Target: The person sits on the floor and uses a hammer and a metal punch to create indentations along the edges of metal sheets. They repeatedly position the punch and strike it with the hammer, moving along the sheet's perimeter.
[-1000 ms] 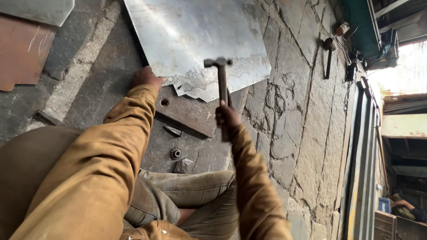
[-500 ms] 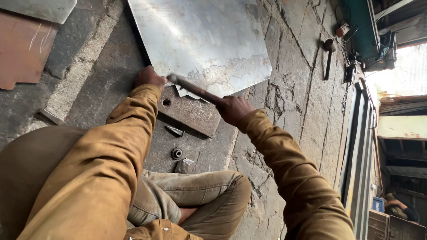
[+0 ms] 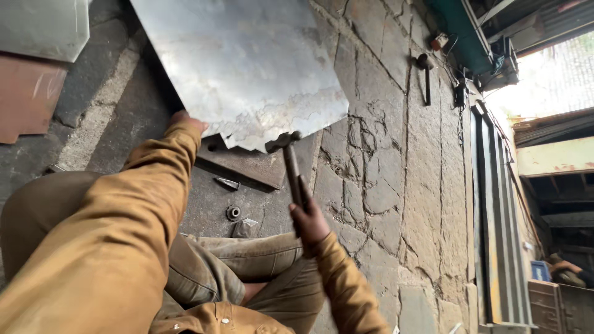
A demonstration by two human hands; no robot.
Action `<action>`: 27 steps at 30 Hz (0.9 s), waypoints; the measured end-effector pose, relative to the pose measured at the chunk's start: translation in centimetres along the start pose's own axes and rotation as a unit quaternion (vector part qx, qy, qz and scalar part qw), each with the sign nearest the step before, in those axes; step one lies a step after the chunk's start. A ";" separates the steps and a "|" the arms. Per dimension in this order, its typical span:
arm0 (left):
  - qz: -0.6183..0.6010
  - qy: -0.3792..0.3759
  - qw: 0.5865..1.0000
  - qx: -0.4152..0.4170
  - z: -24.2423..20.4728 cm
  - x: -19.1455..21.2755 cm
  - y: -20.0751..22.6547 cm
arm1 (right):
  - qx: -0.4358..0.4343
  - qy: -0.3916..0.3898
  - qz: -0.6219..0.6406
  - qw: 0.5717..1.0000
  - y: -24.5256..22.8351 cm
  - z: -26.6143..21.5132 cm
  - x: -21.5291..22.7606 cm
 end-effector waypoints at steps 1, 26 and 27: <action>0.003 0.002 1.000 0.001 -0.7 0.1 -0.8 | 0.043 -0.001 0.026 0.999 0.5 -1.2 -1.1; -0.073 0.091 0.993 0.012 -6.5 0.6 -7.1 | 0.244 0.085 -0.189 0.947 0.6 -3.8 -10.1; -0.087 0.083 0.993 0.008 -6.5 0.1 -7.1 | 0.172 0.083 -0.146 0.971 1.9 -4.1 -9.2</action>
Point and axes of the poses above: each hand's wrist, its own z-axis towards the middle knuckle, its own x-axis out of the back of the hand, y = z × x, the point moved 8 cm from there along z, towards the middle knuckle, and after that the axes turned 7 degrees about -z, right-handed, at the moved point
